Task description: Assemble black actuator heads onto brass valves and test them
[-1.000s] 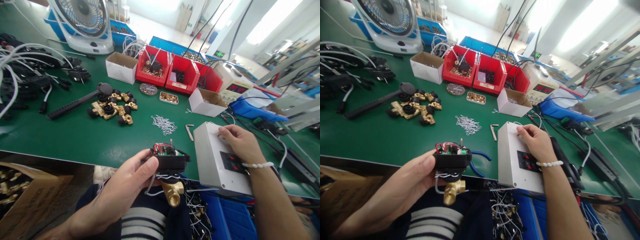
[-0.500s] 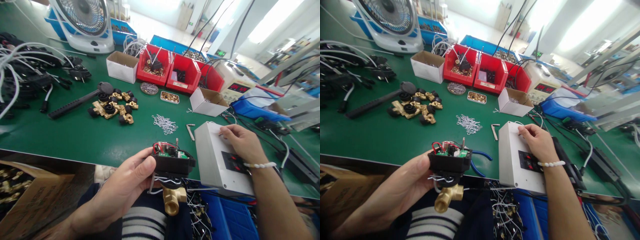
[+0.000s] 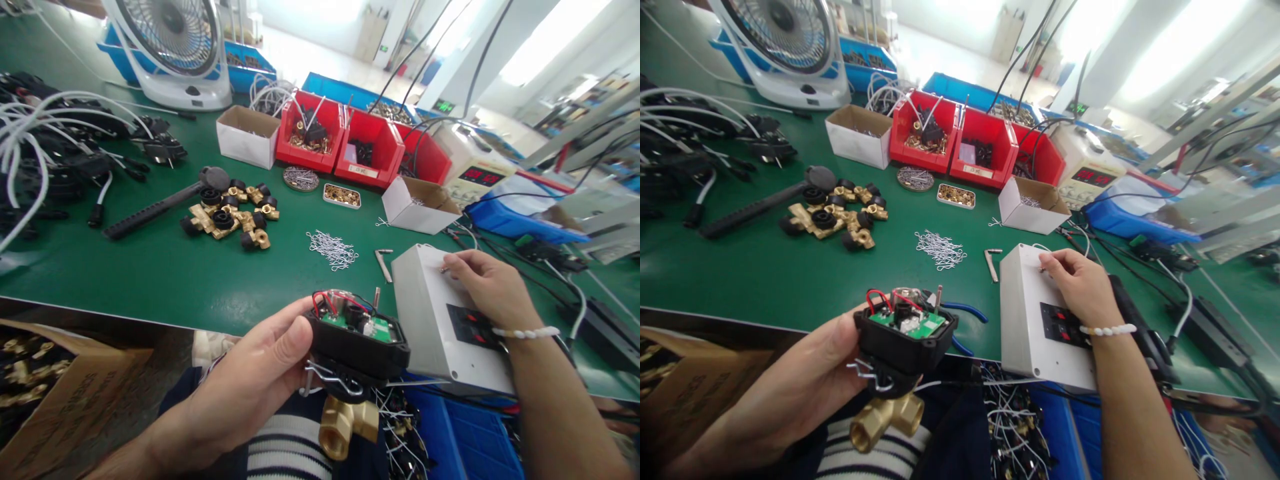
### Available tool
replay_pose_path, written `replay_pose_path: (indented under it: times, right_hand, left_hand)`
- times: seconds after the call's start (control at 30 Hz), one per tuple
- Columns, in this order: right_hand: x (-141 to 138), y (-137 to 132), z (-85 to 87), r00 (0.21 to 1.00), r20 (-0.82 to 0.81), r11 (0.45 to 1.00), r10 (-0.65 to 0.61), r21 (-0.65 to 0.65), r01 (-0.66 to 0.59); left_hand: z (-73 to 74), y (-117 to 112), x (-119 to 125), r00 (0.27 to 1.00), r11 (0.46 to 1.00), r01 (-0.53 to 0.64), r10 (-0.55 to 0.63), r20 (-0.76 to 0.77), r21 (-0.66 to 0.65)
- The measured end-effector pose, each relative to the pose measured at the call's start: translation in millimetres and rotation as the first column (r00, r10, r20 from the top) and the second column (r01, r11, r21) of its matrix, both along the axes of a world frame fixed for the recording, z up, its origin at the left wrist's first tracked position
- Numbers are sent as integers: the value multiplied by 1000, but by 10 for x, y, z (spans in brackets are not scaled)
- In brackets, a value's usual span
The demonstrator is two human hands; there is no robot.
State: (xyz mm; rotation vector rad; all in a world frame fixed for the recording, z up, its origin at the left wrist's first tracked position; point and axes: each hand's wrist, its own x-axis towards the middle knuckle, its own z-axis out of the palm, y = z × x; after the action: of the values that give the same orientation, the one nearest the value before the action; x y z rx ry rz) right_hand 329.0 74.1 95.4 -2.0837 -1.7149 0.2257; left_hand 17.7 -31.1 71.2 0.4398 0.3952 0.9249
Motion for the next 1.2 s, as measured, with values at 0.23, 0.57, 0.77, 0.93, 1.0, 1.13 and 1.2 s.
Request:
replay_pose_path:
  times: [0.23, 0.57, 0.77, 0.93, 1.0, 1.13, 1.2]
  right_hand:
    - [3, -3, 27, 1000, 8, 1000, -13, -7, 13]
    - [45, 9, -11, 1000, 7, 1000, -1, 10, 1]
    - [74, 47, -27, 1000, -2, 999, 14, 29, -14]
    - [113, 63, -55, 1000, -17, 999, 13, 43, -12]
    - [115, 58, -60, 1000, -22, 999, 8, 35, -7]
    - [105, 49, -60, 1000, -31, 1000, 0, 13, 0]
    - [101, 51, -60, 999, -31, 1000, -7, 3, 7]
  left_hand:
    - [9, 61, 56, 997, 987, -61, 67, 30, -147]
    - [16, 105, 33, 999, 945, -9, 24, 43, -326]
    - [8, 81, 8, 1000, 950, 16, -7, 31, -311]
    - [31, 81, 1, 1000, 951, 11, -4, 23, -308]
    - [21, 90, 4, 1000, 952, 17, -11, 23, -306]
    - [-10, 99, 16, 999, 954, 21, -9, 40, -298]
    - [-20, 96, 20, 999, 958, 17, -4, 46, -287]
